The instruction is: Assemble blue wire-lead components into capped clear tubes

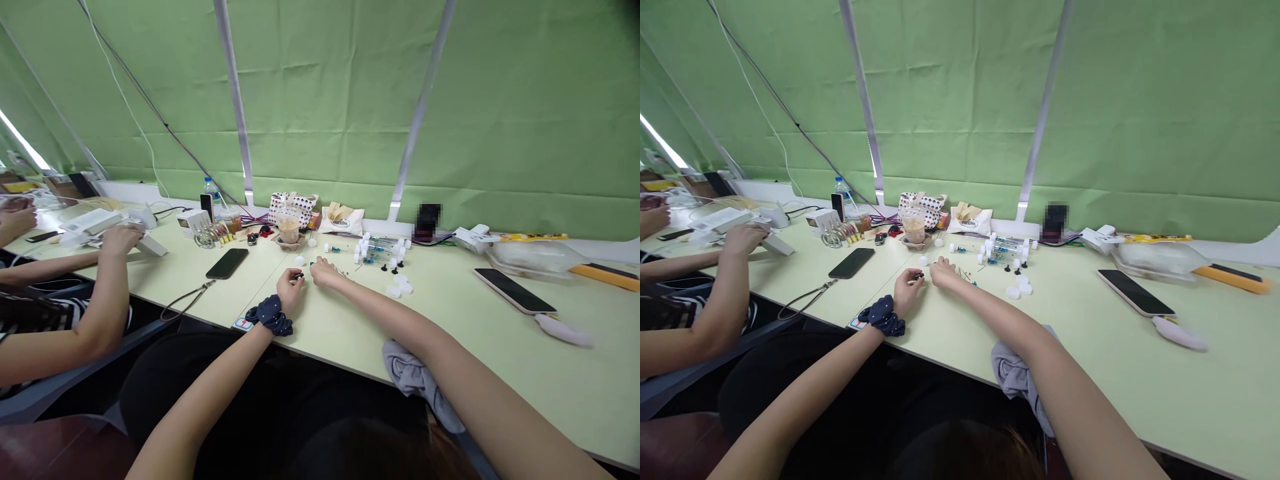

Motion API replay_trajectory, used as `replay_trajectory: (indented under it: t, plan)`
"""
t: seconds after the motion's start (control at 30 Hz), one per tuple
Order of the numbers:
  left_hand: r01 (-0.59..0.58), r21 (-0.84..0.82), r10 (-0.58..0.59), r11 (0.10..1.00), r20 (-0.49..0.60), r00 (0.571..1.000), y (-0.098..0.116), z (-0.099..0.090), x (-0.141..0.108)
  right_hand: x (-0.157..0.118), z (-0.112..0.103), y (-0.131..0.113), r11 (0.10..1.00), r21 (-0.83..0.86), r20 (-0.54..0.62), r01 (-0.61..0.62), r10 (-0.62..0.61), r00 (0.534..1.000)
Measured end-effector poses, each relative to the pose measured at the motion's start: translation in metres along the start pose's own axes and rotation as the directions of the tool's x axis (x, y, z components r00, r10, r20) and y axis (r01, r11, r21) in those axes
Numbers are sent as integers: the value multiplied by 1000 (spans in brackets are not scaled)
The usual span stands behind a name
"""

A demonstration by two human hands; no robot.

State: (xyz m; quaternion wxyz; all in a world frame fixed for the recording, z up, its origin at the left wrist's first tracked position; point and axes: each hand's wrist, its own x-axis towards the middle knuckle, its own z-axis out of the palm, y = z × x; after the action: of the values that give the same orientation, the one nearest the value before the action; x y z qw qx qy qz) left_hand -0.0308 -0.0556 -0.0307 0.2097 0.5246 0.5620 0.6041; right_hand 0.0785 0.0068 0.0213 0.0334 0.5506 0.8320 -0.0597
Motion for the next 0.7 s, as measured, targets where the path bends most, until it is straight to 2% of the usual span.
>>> replay_trajectory:
  t: [0.2,0.37,0.5,0.7]
  plan:
    - [-4,40,3,999,28,1000,1,2,-1,-12,8,11,995,-87,-118,51,-61,991]
    - [-18,68,16,998,30,999,0,2,-1,-27,-1,18,978,-165,-273,129,-171,947]
    - [-29,87,26,996,42,999,-1,2,-1,-34,-7,23,944,-227,-262,241,-297,918]
    - [-73,101,67,992,63,996,-6,1,1,-33,-2,27,893,-297,-258,338,-416,872]
